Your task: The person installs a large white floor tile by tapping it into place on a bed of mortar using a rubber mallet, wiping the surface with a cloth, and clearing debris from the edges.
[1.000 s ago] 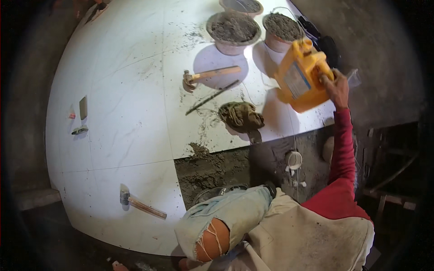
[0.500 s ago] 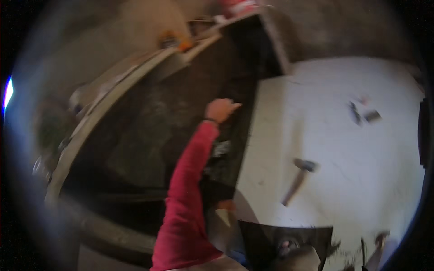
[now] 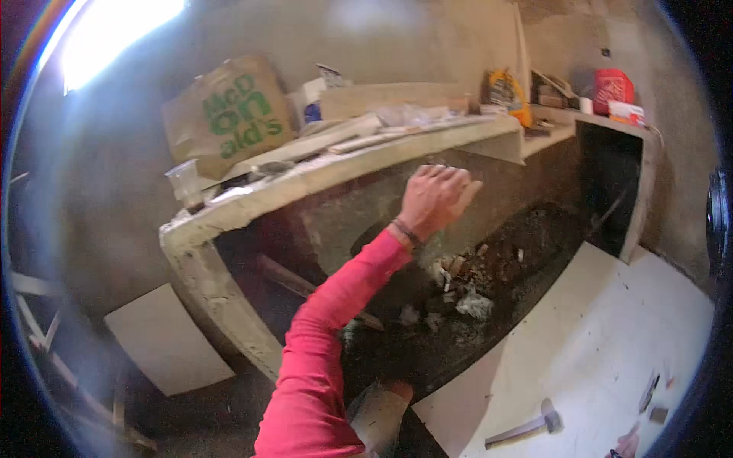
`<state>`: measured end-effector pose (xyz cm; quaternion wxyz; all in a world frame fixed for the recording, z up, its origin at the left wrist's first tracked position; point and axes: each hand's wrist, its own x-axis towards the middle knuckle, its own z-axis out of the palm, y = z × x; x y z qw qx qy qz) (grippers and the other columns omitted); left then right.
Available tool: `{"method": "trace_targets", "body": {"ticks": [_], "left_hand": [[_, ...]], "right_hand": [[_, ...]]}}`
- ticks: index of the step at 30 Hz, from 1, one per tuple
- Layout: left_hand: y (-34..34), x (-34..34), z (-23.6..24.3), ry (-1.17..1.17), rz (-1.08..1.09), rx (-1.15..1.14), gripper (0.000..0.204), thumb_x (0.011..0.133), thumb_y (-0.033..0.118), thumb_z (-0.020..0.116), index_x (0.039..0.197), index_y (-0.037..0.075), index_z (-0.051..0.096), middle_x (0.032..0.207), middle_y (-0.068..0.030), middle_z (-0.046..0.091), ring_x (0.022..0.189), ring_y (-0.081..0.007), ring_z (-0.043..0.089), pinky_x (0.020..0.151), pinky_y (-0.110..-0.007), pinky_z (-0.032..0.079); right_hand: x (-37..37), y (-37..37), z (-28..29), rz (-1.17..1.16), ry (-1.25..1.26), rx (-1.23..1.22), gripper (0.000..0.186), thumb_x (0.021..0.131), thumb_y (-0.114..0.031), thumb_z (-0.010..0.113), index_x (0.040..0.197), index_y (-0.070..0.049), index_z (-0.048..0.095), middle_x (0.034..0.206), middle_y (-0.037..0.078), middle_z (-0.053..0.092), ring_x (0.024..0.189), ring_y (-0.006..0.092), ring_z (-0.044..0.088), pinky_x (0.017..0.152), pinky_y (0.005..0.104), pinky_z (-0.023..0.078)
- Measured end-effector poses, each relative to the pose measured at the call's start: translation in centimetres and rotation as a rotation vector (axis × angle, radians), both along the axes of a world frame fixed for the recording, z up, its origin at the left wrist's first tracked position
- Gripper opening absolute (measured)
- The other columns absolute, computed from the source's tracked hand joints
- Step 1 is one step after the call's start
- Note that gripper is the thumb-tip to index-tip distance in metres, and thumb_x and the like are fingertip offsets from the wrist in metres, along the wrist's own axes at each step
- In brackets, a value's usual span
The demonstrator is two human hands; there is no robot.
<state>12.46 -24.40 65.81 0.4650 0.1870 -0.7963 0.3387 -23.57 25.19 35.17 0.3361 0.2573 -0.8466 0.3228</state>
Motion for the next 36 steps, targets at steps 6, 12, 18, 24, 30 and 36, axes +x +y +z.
{"method": "trace_targets", "body": {"ticks": [6,12,18,24,30,36], "left_hand": [[1.9,15.6,7.9,0.056,0.583,-0.089,0.027,0.085,0.034,0.071,0.103,0.015,0.067,0.102,-0.0048,0.065,0.103,-0.0244,0.062,0.098,-0.044,0.041],[-1.4,31.3,9.3,-0.225,1.078,0.471,0.024,0.097,0.029,0.056,0.104,0.010,0.068,0.095,-0.0139,0.070,0.088,-0.0296,0.069,0.071,-0.043,0.056],[6.2,30.2,16.3,-0.049,1.176,-0.041,0.033,0.102,0.027,0.052,0.127,0.004,0.053,0.117,-0.0170,0.059,0.104,-0.0312,0.060,0.082,-0.046,0.053],[17.2,4.2,-7.1,0.055,0.288,0.672,0.033,0.103,0.020,0.049,0.130,0.001,0.050,0.122,-0.0161,0.055,0.110,-0.0283,0.053,0.092,-0.043,0.047],[22.7,-9.6,-31.1,-0.072,-0.389,1.400,0.043,0.097,0.024,0.055,0.133,0.001,0.048,0.126,-0.0244,0.052,0.113,-0.0368,0.052,0.098,-0.047,0.040],[14.0,-17.7,-54.5,-0.402,-0.123,1.354,0.066,0.099,0.045,0.050,0.155,0.015,0.034,0.155,-0.0192,0.034,0.143,-0.0413,0.031,0.115,-0.058,0.024]], "right_hand": [[8.5,-15.6,7.9,0.620,-0.742,-0.048,0.034,0.101,-0.027,0.058,0.119,0.000,0.070,0.112,0.022,0.072,0.099,0.0345,0.068,0.095,0.0428,0.051],[18.7,-19.5,3.1,1.022,-0.865,0.350,0.027,0.094,-0.032,0.063,0.098,-0.006,0.070,0.089,0.022,0.070,0.084,0.0423,0.067,0.073,0.0486,0.052],[22.9,-20.6,5.1,1.291,-0.831,0.364,0.031,0.097,-0.036,0.059,0.097,-0.006,0.067,0.091,0.022,0.069,0.087,0.0415,0.068,0.077,0.0487,0.054],[21.2,-21.9,6.4,1.374,-1.231,-0.394,0.039,0.097,-0.033,0.067,0.123,-0.005,0.060,0.113,0.013,0.068,0.104,0.0278,0.066,0.089,0.0422,0.053],[14.1,-27.0,-5.3,0.949,-1.752,-0.777,0.055,0.095,-0.009,0.064,0.142,0.000,0.037,0.114,0.012,0.065,0.084,0.0213,0.069,0.079,0.0324,0.060],[-2.1,-26.5,-13.0,0.562,-1.182,-0.015,0.044,0.098,-0.025,0.060,0.132,0.001,0.052,0.084,0.018,0.073,0.066,0.0296,0.071,0.063,0.0396,0.057]]}}
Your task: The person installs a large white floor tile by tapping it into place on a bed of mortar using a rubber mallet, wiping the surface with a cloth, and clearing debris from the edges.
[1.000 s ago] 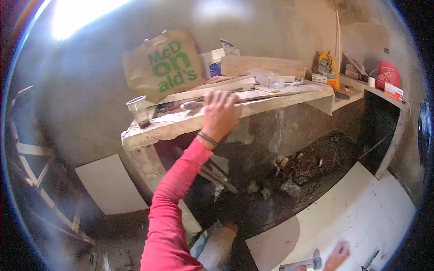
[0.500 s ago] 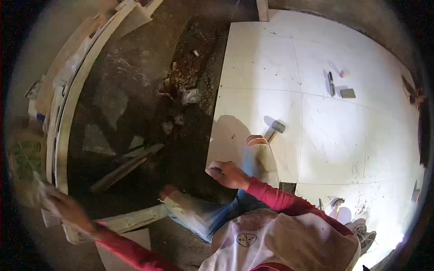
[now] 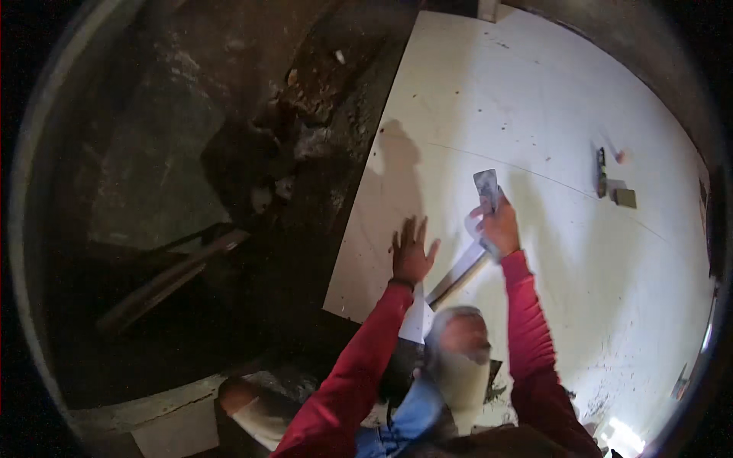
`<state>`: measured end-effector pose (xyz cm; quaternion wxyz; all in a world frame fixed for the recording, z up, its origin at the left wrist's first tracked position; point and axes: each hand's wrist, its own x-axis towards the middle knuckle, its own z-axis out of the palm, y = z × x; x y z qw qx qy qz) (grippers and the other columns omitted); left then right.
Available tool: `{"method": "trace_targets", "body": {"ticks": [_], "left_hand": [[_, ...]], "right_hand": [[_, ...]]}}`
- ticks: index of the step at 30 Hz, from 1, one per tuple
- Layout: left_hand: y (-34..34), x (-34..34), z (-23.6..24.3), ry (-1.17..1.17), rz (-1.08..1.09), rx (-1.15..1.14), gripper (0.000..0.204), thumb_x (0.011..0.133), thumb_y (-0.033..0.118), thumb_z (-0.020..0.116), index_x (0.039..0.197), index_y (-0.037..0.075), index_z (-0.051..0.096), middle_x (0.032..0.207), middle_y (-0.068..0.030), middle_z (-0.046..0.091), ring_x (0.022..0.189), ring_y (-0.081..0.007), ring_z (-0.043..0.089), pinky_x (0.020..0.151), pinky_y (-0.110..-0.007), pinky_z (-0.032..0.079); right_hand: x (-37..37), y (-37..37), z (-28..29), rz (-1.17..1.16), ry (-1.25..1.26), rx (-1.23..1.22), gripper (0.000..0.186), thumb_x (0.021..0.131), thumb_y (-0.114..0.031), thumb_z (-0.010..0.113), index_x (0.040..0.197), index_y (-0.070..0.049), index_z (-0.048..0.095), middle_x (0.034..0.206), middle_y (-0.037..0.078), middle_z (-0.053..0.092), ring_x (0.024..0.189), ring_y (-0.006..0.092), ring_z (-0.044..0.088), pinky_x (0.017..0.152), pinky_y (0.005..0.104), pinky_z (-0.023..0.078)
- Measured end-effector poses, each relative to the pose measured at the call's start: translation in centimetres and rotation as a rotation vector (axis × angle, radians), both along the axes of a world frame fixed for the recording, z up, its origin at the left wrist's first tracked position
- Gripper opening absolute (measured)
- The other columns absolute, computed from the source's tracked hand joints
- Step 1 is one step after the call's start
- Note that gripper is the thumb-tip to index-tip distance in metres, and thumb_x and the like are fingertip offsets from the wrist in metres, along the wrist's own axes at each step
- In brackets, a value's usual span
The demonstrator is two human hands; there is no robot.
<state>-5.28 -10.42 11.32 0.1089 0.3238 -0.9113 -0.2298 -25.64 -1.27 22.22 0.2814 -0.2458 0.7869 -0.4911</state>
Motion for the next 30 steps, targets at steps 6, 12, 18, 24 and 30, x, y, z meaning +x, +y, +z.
{"method": "trace_targets", "body": {"ticks": [6,12,18,24,30], "left_hand": [[-3.4,-2.3,-7.3,-0.121,0.209,-0.191,0.072,0.098,0.055,0.046,0.159,0.022,0.028,0.166,-0.0156,0.019,0.153,-0.0407,0.016,0.117,-0.068,0.009],[-3.0,-5.4,-6.6,-0.071,0.201,-0.117,0.077,0.094,0.061,0.048,0.159,0.024,0.029,0.168,-0.0158,0.014,0.151,-0.0450,0.017,0.114,-0.073,0.010],[-4.5,-2.3,-6.5,-0.159,0.258,-0.125,0.076,0.092,0.057,0.054,0.158,0.026,0.033,0.167,-0.0149,0.018,0.150,-0.0413,0.022,0.113,-0.072,0.019],[-4.7,-2.5,-6.0,-0.157,0.240,-0.074,0.075,0.092,0.057,0.054,0.158,0.027,0.033,0.167,-0.0137,0.018,0.151,-0.0411,0.022,0.114,-0.072,0.018],[-4.6,-3.1,-7.0,-0.137,0.256,-0.069,0.074,0.093,0.055,0.055,0.157,0.026,0.034,0.167,-0.0148,0.017,0.152,-0.0429,0.017,0.113,-0.075,0.010]], "right_hand": [[-8.0,-11.1,-13.0,0.283,0.684,0.073,0.035,0.097,-0.027,0.055,0.126,-0.009,0.062,0.109,0.024,0.069,0.104,0.0465,0.063,0.092,0.0526,0.051],[-15.9,-28.0,-22.2,0.420,0.709,0.031,0.038,0.094,-0.030,0.065,0.129,-0.016,0.065,0.117,0.019,0.069,0.107,0.0359,0.067,0.089,0.0429,0.054],[-6.6,-34.4,-16.2,0.478,0.592,0.184,0.040,0.093,-0.042,0.061,0.122,-0.015,0.069,0.112,0.015,0.072,0.103,0.0326,0.069,0.089,0.0435,0.055],[-7.0,-35.5,-14.8,0.560,0.676,0.281,0.039,0.091,-0.042,0.060,0.117,-0.014,0.071,0.110,0.014,0.072,0.101,0.0325,0.070,0.088,0.0441,0.055],[-9.2,-33.5,-15.3,0.675,0.980,0.387,0.032,0.093,-0.021,0.063,0.123,-0.014,0.068,0.112,0.014,0.072,0.100,0.0341,0.070,0.088,0.0455,0.056]]}}
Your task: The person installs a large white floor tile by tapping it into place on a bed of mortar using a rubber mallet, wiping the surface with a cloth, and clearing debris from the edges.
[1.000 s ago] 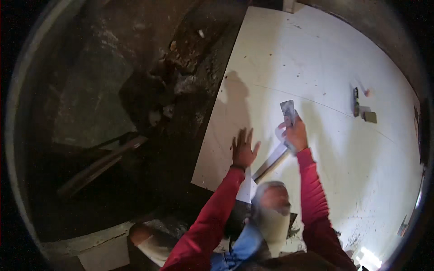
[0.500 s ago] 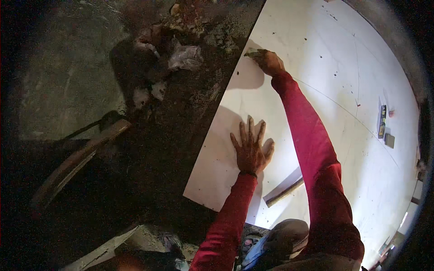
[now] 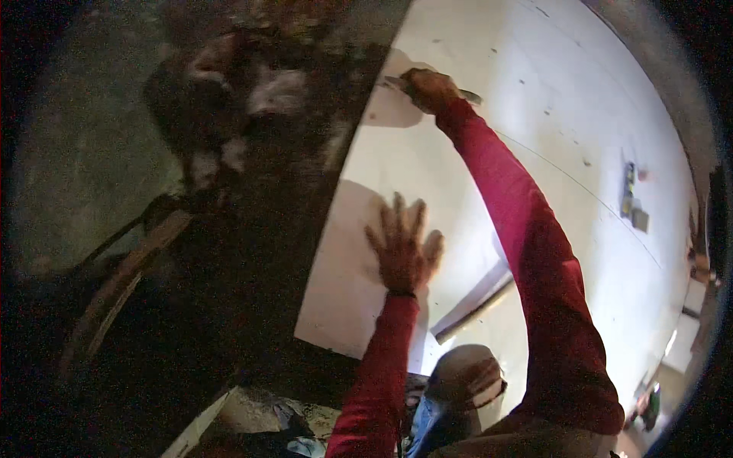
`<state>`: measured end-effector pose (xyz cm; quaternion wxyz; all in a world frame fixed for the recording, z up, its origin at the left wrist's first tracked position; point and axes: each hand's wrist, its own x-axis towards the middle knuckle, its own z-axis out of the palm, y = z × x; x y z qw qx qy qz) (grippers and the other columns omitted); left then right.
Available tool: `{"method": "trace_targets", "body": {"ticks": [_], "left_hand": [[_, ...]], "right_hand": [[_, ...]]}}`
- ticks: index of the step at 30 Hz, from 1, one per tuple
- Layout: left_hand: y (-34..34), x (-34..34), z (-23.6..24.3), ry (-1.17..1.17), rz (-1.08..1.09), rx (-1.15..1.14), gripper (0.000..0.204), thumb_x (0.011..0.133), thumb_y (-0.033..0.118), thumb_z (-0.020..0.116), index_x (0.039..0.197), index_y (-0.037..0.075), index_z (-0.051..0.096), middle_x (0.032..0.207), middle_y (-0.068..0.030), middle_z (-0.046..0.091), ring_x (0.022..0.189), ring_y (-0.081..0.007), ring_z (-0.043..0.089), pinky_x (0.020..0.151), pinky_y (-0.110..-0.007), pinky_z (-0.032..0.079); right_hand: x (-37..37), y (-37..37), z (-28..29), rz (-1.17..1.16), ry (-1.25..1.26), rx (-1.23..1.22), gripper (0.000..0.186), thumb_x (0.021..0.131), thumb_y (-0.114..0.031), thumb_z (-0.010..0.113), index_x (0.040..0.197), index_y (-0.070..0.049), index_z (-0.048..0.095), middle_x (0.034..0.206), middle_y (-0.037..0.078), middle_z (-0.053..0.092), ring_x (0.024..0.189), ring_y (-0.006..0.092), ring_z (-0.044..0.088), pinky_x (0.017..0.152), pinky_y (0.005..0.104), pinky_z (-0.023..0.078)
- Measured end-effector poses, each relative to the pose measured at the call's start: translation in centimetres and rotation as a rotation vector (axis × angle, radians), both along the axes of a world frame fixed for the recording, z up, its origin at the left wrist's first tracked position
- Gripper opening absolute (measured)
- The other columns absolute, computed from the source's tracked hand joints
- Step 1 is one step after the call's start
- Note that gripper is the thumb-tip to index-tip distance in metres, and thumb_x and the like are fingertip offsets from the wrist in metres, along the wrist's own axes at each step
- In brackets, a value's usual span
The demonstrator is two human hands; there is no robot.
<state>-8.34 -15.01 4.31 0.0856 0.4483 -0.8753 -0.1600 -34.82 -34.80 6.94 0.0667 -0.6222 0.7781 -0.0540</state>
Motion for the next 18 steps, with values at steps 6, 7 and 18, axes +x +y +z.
{"method": "trace_targets", "body": {"ticks": [6,7,18], "left_hand": [[0.2,-0.1,0.2,-0.104,-0.012,0.028,0.075,0.093,0.057,0.052,0.158,0.026,0.032,0.168,-0.0137,0.016,0.153,-0.0416,0.015,0.115,-0.072,0.009],[0.1,0.0,0.5,-0.104,-0.022,0.030,0.075,0.093,0.057,0.052,0.158,0.026,0.032,0.168,-0.0137,0.016,0.153,-0.0416,0.015,0.115,-0.072,0.009],[0.5,-0.8,0.5,-0.150,-0.017,-0.088,0.073,0.093,0.057,0.052,0.156,0.022,0.035,0.166,-0.0140,0.021,0.152,-0.0414,0.019,0.116,-0.070,0.014]], "right_hand": [[-5.9,9.9,0.4,-0.037,0.025,0.071,0.044,0.091,-0.014,0.062,0.135,-0.020,0.061,0.108,0.015,0.072,0.099,0.0346,0.070,0.085,0.0468,0.057],[-7.2,11.6,0.2,-0.046,0.025,0.074,0.044,0.091,-0.014,0.062,0.135,-0.020,0.061,0.108,0.015,0.072,0.099,0.0346,0.070,0.085,0.0468,0.057],[-19.5,31.1,0.1,-0.230,0.064,0.291,0.048,0.096,-0.019,0.061,0.142,-0.026,0.053,0.096,0.014,0.074,0.092,0.0367,0.070,0.084,0.0500,0.054]]}}
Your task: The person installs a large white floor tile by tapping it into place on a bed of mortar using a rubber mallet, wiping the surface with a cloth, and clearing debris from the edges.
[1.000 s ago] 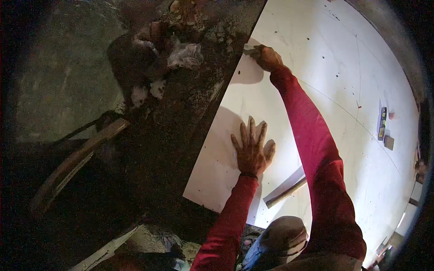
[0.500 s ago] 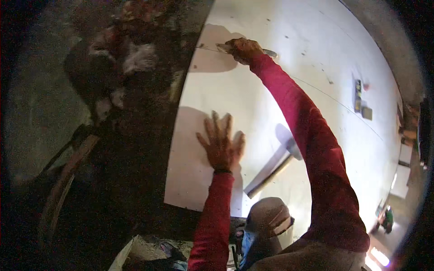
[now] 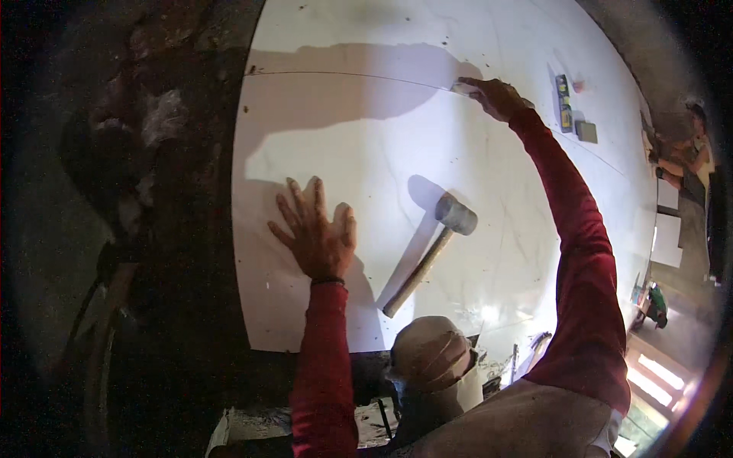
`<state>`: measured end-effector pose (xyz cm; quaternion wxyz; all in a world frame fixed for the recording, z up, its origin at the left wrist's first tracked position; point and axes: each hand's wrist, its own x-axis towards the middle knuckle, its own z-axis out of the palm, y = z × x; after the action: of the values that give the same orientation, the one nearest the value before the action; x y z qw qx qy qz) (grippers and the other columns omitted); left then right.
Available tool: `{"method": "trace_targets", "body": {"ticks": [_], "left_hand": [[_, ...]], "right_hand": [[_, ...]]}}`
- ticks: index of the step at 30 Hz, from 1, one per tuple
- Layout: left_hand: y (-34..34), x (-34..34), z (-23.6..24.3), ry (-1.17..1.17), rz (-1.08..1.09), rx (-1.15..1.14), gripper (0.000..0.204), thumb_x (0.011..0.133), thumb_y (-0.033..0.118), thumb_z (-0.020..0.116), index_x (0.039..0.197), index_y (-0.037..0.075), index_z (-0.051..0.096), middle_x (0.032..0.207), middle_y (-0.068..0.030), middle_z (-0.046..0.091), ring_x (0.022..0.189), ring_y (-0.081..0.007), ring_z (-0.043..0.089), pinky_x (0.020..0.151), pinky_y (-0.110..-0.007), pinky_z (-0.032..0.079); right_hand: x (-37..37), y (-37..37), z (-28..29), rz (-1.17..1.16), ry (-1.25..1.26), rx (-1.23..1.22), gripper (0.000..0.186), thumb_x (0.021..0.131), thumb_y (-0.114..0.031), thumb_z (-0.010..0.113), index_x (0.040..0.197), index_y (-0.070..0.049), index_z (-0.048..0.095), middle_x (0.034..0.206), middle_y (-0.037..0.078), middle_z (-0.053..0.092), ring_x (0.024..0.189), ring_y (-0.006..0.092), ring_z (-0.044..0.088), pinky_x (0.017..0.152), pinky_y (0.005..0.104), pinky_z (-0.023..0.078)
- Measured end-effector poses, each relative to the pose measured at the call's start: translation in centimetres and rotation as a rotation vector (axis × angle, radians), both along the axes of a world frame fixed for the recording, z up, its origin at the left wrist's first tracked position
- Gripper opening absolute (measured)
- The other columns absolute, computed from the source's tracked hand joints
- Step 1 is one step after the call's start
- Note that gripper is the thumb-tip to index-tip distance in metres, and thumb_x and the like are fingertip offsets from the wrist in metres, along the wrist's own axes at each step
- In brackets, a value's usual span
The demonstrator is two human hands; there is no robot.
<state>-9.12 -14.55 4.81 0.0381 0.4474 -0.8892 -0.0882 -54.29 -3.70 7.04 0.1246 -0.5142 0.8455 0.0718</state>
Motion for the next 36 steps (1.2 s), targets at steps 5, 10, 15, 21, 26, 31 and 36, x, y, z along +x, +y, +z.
{"method": "trace_targets", "body": {"ticks": [5,10,15,21,26,31,36], "left_hand": [[0.0,-0.4,-0.3,-0.010,-0.001,-0.018,0.074,0.094,0.057,0.051,0.157,0.022,0.032,0.166,-0.0142,0.021,0.152,-0.0411,0.018,0.116,-0.071,0.013],[0.2,0.4,-0.1,-0.016,-0.013,-0.031,0.076,0.094,0.060,0.049,0.158,0.023,0.030,0.165,-0.0149,0.021,0.152,-0.0411,0.017,0.116,-0.071,0.012],[0.4,0.2,-0.6,-0.015,-0.020,-0.025,0.075,0.095,0.062,0.046,0.158,0.023,0.030,0.166,-0.0147,0.020,0.152,-0.0410,0.017,0.116,-0.072,0.011],[0.4,0.1,-0.7,-0.006,-0.024,-0.049,0.074,0.096,0.062,0.045,0.158,0.024,0.030,0.165,-0.0144,0.021,0.152,-0.0409,0.018,0.115,-0.072,0.012],[0.3,0.5,-0.6,0.024,-0.010,-0.074,0.076,0.091,0.060,0.055,0.157,0.027,0.034,0.164,-0.0121,0.025,0.151,-0.0390,0.022,0.113,-0.072,0.021],[0.0,0.6,-0.6,0.074,-0.020,-0.036,0.071,0.096,0.058,0.050,0.156,0.025,0.034,0.165,-0.0128,0.022,0.151,-0.0419,0.019,0.114,-0.073,0.017],[-0.1,0.5,-0.8,0.070,-0.019,-0.018,0.072,0.095,0.059,0.051,0.157,0.026,0.034,0.165,-0.0122,0.023,0.151,-0.0419,0.019,0.114,-0.074,0.017]], "right_hand": [[-5.2,7.0,0.8,0.093,0.057,-0.030,0.043,0.098,-0.026,0.060,0.140,-0.023,0.055,0.104,0.017,0.073,0.095,0.0393,0.069,0.080,0.0519,0.055],[-7.0,12.1,2.6,-0.087,0.225,0.136,0.043,0.098,-0.029,0.059,0.140,-0.021,0.054,0.104,0.018,0.072,0.093,0.0393,0.070,0.075,0.0536,0.056],[-5.6,9.1,5.5,0.037,0.452,0.395,0.036,0.095,-0.019,0.059,0.130,-0.015,0.056,0.087,0.015,0.073,0.076,0.0358,0.072,0.064,0.0510,0.057],[-6.4,7.3,2.5,0.234,0.704,0.569,0.018,0.087,-0.019,0.064,0.075,-0.018,0.077,0.083,0.006,0.076,0.077,0.0248,0.075,0.064,0.0402,0.057],[-4.6,4.9,1.5,0.206,0.683,0.724,0.016,0.089,-0.018,0.063,0.090,-0.016,0.078,0.096,0.006,0.077,0.089,0.0245,0.075,0.069,0.0404,0.058],[-3.1,3.1,1.9,0.166,0.691,0.834,0.017,0.092,-0.018,0.062,0.097,-0.015,0.078,0.100,0.003,0.077,0.095,0.0237,0.074,0.075,0.0406,0.058],[-4.5,2.7,0.1,0.133,0.692,0.904,0.019,0.093,-0.021,0.061,0.099,-0.016,0.078,0.103,0.001,0.077,0.100,0.0237,0.073,0.078,0.0417,0.058]]}}
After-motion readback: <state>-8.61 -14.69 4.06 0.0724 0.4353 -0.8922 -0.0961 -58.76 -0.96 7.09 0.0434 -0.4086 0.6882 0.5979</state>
